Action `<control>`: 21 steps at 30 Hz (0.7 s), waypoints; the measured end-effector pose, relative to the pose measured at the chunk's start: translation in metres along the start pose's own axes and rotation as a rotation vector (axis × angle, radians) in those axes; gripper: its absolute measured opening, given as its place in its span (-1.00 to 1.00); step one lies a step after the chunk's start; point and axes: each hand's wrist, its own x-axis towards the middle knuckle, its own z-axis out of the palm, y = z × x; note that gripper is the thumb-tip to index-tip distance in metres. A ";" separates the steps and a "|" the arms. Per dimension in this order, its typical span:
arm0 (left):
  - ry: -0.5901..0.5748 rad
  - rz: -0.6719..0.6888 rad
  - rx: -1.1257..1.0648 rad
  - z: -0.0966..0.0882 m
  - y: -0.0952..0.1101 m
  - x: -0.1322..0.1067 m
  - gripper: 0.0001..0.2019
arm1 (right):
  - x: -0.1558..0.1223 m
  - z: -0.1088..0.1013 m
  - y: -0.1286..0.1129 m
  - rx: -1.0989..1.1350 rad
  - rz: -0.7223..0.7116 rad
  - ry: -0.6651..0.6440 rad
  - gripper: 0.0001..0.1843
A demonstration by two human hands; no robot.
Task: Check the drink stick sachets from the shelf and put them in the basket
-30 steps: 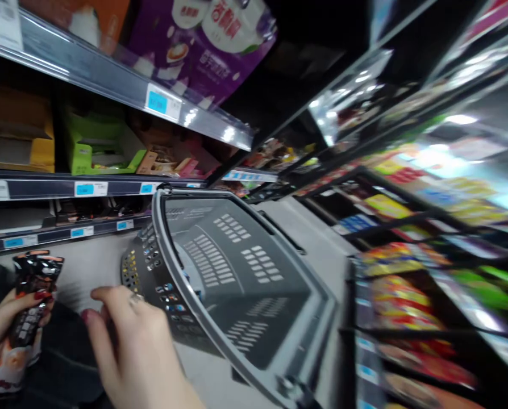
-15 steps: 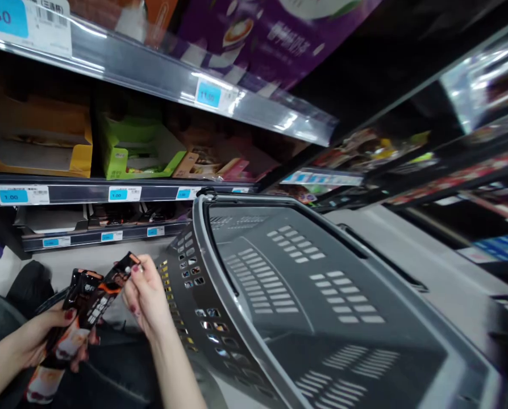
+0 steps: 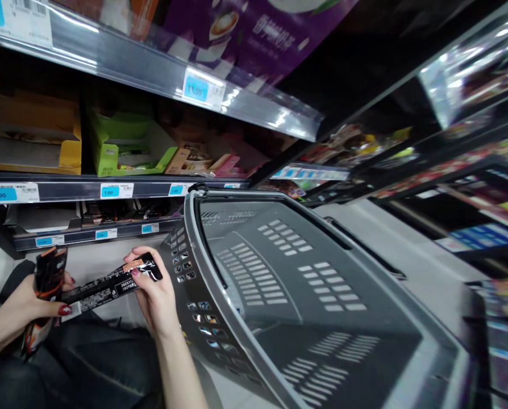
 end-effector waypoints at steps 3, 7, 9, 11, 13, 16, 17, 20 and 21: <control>0.180 0.073 -0.074 -0.005 0.004 0.001 -0.66 | -0.002 -0.001 -0.001 -0.043 -0.021 -0.006 -0.71; 0.324 0.104 -0.307 -0.008 0.001 0.004 -0.64 | -0.004 0.000 0.002 -0.149 -0.062 -0.002 -0.68; 0.383 0.128 -0.391 -0.009 0.001 0.006 -0.63 | -0.005 0.000 0.004 -0.186 -0.099 -0.034 -0.69; 0.436 0.154 -0.436 -0.011 0.002 0.006 -0.62 | -0.005 0.000 0.006 -0.207 -0.129 -0.078 -0.72; 0.462 0.180 -0.469 -0.012 0.005 0.006 -0.63 | -0.006 0.001 0.006 -0.218 -0.139 -0.131 -0.74; 0.473 0.224 -0.499 -0.015 0.009 0.005 -0.68 | -0.007 0.003 0.005 -0.232 -0.132 -0.191 -0.74; 0.474 0.236 -0.502 -0.015 0.010 0.005 -0.69 | -0.008 0.003 0.005 -0.241 -0.127 -0.196 -0.74; 0.477 0.247 -0.502 -0.016 0.011 0.004 -0.67 | -0.009 0.003 0.005 -0.260 -0.121 -0.190 -0.72; 0.478 0.248 -0.501 -0.016 0.011 0.004 -0.67 | -0.008 0.003 0.005 -0.261 -0.121 -0.189 -0.72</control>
